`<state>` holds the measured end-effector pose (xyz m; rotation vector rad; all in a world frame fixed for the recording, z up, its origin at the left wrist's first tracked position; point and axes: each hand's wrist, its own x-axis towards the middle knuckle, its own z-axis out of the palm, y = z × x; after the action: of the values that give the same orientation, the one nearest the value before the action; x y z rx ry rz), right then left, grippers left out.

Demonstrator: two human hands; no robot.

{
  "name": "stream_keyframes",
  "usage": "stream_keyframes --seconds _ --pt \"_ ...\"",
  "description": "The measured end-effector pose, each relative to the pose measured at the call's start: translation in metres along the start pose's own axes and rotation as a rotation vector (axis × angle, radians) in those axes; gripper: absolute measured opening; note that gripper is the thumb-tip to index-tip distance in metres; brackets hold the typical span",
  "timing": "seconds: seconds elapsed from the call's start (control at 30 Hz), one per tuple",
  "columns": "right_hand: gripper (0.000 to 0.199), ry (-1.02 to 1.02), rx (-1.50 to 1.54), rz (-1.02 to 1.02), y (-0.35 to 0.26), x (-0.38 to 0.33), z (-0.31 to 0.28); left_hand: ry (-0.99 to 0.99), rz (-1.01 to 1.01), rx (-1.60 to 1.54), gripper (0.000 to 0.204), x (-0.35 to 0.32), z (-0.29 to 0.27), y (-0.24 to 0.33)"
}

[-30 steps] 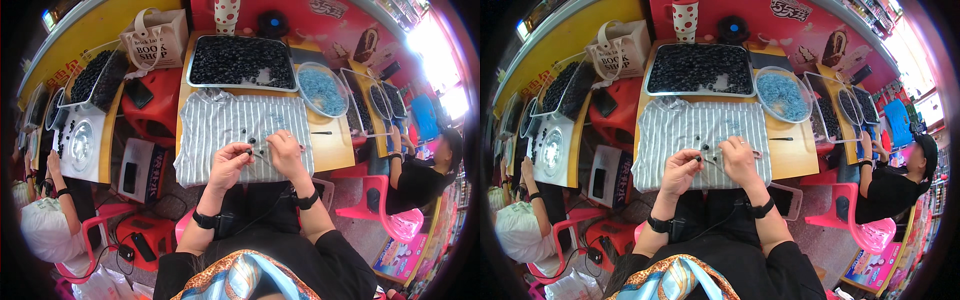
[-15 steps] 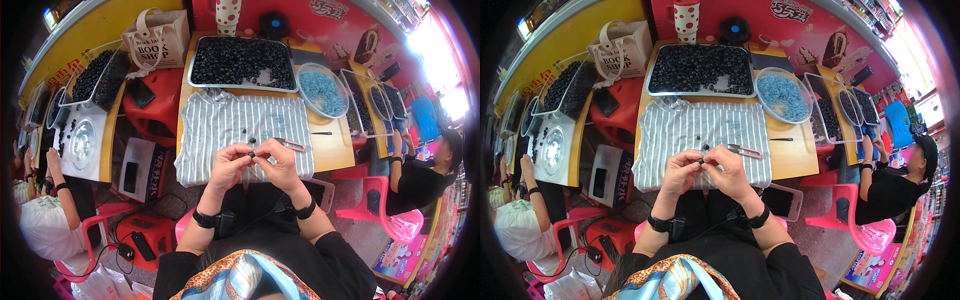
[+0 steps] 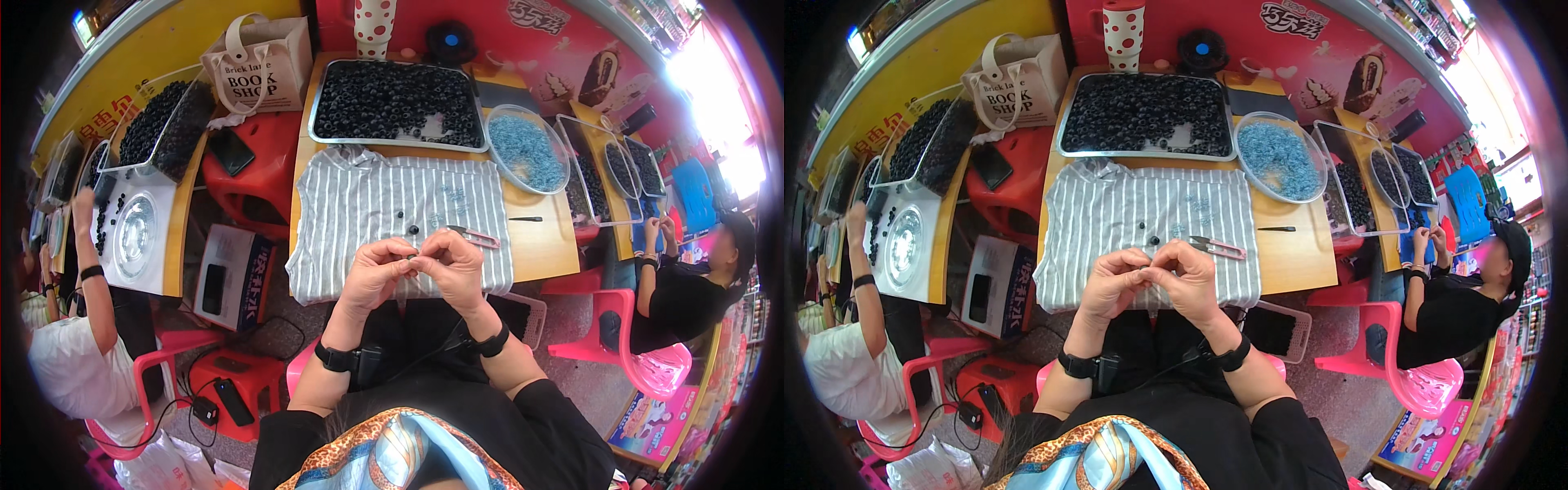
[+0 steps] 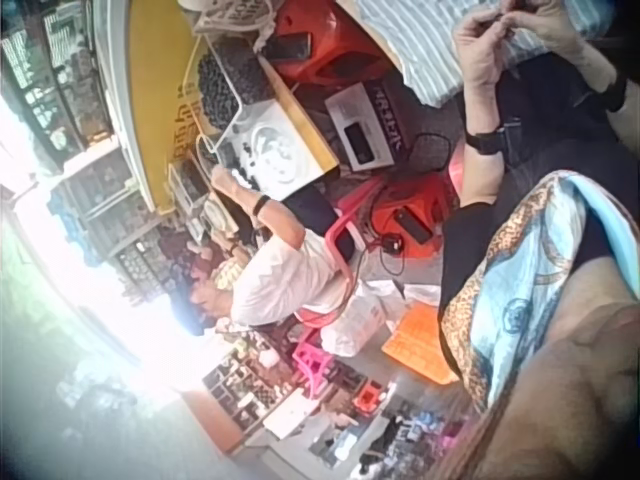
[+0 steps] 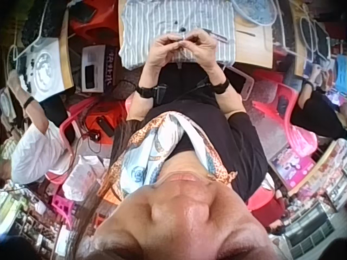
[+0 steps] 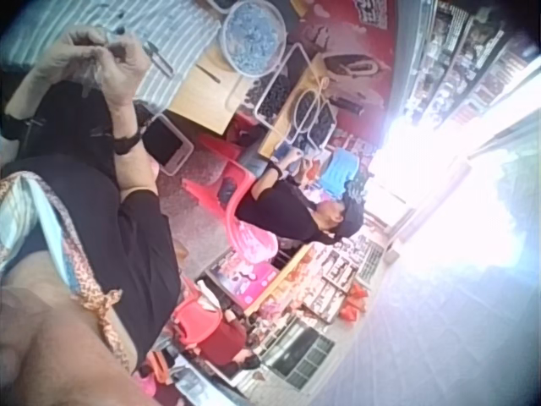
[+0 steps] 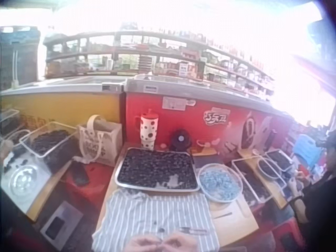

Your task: The person picks up a black bead and a metal pin, inserts the pin into the bead, and uses a pair of snips to trim and bend the pin. The completed piece is then placed onto a striped cloth, and the process is repeated.

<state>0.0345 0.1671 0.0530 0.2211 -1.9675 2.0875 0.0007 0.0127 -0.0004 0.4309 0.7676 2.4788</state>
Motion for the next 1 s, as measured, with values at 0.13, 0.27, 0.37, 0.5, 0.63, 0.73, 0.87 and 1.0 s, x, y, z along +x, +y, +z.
stream_keyframes --seconds 0.13,0.27,0.37,0.5,0.63,0.73,0.87,1.0 --pt "0.015 0.029 -0.094 -0.103 0.006 -0.003 0.006 0.037 -0.004 -0.031 0.016 0.0 0.001 0.001" --pt "0.009 0.146 -0.14 -0.009 0.004 0.001 -0.003 0.031 -0.001 -0.057 0.019 0.0 0.001 -0.002" --pt "0.006 0.219 -0.22 0.063 0.008 0.005 -0.026 0.106 -0.053 -0.089 0.023 0.0 -0.002 -0.002" --pt "0.006 0.064 -0.547 0.049 0.01 -0.002 -0.041 0.101 -0.033 -0.08 0.024 0.0 -0.005 -0.001" --pt "0.013 -0.036 -0.723 -0.05 0.011 -0.008 -0.033 0.106 -0.029 -0.085 0.022 0.001 -0.001 0.0" --pt "0.014 -0.052 -0.847 -0.115 0.013 -0.005 -0.025 0.104 -0.033 -0.084 0.022 0.0 -0.003 -0.001" --pt "0.013 -0.087 -0.917 -0.159 0.013 -0.003 -0.023 0.11 -0.039 -0.089 0.021 0.0 -0.003 -0.002" --pt "0.013 -0.064 -1.019 -0.212 0.012 -0.003 -0.025 0.121 -0.034 -0.083 0.021 0.0 -0.003 -0.002"
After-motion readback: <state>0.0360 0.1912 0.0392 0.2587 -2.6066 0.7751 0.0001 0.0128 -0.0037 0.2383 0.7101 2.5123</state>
